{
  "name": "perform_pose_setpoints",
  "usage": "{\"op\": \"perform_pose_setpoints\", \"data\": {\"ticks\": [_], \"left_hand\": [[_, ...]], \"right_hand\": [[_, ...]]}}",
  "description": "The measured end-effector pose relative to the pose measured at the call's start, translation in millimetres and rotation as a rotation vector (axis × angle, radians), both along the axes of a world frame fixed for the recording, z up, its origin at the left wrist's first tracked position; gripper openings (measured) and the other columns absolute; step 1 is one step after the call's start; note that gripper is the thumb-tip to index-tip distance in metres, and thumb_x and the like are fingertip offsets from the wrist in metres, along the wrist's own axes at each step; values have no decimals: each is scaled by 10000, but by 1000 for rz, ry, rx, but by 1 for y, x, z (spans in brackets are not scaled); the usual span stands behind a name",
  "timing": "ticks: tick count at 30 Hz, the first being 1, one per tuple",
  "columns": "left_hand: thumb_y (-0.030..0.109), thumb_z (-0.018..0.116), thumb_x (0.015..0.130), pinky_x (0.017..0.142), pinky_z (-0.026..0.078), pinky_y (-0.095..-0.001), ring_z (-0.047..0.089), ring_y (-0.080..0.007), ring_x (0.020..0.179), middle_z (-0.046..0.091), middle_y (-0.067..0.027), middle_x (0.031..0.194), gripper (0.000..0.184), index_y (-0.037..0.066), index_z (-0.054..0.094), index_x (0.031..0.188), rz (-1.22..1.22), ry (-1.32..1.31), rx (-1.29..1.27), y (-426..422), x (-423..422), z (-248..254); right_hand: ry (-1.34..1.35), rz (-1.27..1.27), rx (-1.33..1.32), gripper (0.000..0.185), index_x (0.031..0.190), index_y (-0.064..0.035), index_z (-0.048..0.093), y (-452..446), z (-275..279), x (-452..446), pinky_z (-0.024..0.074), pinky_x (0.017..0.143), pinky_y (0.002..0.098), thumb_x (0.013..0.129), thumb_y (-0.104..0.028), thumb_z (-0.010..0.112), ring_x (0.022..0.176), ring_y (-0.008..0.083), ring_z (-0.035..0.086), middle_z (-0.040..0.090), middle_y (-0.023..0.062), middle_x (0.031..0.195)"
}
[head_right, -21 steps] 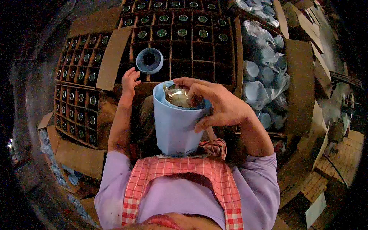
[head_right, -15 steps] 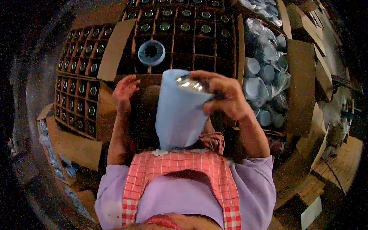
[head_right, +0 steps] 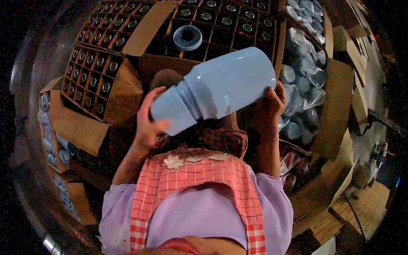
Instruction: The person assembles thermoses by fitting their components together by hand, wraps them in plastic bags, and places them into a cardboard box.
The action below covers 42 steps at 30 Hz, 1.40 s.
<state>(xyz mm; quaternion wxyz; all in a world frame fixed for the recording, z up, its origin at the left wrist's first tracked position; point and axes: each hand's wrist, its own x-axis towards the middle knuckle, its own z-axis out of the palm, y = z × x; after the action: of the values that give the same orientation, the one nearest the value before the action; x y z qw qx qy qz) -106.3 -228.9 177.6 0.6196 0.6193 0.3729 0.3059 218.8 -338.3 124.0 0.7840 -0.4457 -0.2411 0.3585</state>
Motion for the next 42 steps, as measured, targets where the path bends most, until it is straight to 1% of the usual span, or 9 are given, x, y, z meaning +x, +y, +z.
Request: {"op": "perform_pose_setpoints", "data": {"ticks": [4, 6, 7, 9, 12, 14, 17, 34, 42], "left_hand": [[191, 765, 602, 959, 405, -322, 527, -228, 1087, 561, -94, 1179, 835, 17, 407, 1336, -128, -63, -432, 7, -38, -28], [204, 811, 571, 1072, 271, -400, 378, -344, 1277, 389, -184, 1394, 993, 36, 306, 1410, -290, 291, 121, -6, -32, -15], [235, 820, 571, 1085, 241, -410, 326, -362, 1309, 329, -199, 1426, 1030, 37, 274, 1421, -222, 198, 227, -9, -21, -5], [285, 831, 571, 1096, 217, -420, 273, -379, 1342, 266, -214, 1460, 1081, 33, 232, 1435, -116, -5, 448, -6, 7, 1], [357, 839, 571, 1058, 296, -416, 340, -372, 1305, 328, -212, 1422, 1108, 11, 227, 1428, -27, -283, 724, 11, 60, 4], [322, 876, 574, 1025, 347, -401, 431, -311, 1254, 394, -238, 1367, 1181, -6, 145, 1442, 16, -309, 776, 16, 77, 8], [303, 877, 580, 983, 397, -377, 491, -280, 1186, 452, -237, 1303, 1180, -18, 135, 1439, 27, -513, 661, 19, 91, 16], [267, 847, 609, 958, 423, -381, 522, -295, 1129, 473, -246, 1244, 1157, -51, 94, 1427, 33, -420, 782, 17, 92, 28], [283, 856, 589, 955, 424, -374, 525, -290, 1126, 476, -242, 1245, 1180, -58, 98, 1426, 0, -468, 716, 20, 89, 29]], "right_hand": [[102, -136, -90, 239, 1073, -21, 573, 7, 10, -13, 478, 741, 281, 897, -181, 550, 766, 152, 572, 613, 53, 886], [178, -229, -173, 249, 1082, -33, 568, 9, -2, -13, 472, 680, 269, 914, -214, 530, 669, 133, 540, 618, 50, 897], [175, -290, -251, 259, 1092, -42, 565, 11, -8, -12, 469, 638, 261, 925, -234, 517, 604, 121, 521, 625, 48, 908], [371, 47, 86, 335, 1181, -20, 519, 0, -46, 9, 457, 830, 385, 931, -240, 488, 916, 227, 546, 595, 100, 1072], [521, 217, 204, 435, 1305, -39, 446, 0, -69, 23, 395, 1005, 482, 934, -266, 457, 1174, 313, 503, 516, 133, 1283], [461, 106, 102, 445, 1316, -54, 440, 11, -49, -6, 400, 1003, 482, 932, -279, 459, 1181, 312, 501, 499, 130, 1309], [450, 110, 54, 470, 1317, -53, 439, 22, -39, -26, 408, 998, 471, 921, -303, 479, 1177, 304, 505, 502, 131, 1306], [427, 305, -43, 629, 1326, -47, 435, 34, -27, -43, 453, 970, 411, 860, -437, 595, 1155, 262, 529, 518, 138, 1291], [604, 278, -116, 574, 1278, -19, 469, 28, -32, -36, 473, 904, 370, 836, -357, 610, 1064, 231, 557, 557, 124, 1194]]}}
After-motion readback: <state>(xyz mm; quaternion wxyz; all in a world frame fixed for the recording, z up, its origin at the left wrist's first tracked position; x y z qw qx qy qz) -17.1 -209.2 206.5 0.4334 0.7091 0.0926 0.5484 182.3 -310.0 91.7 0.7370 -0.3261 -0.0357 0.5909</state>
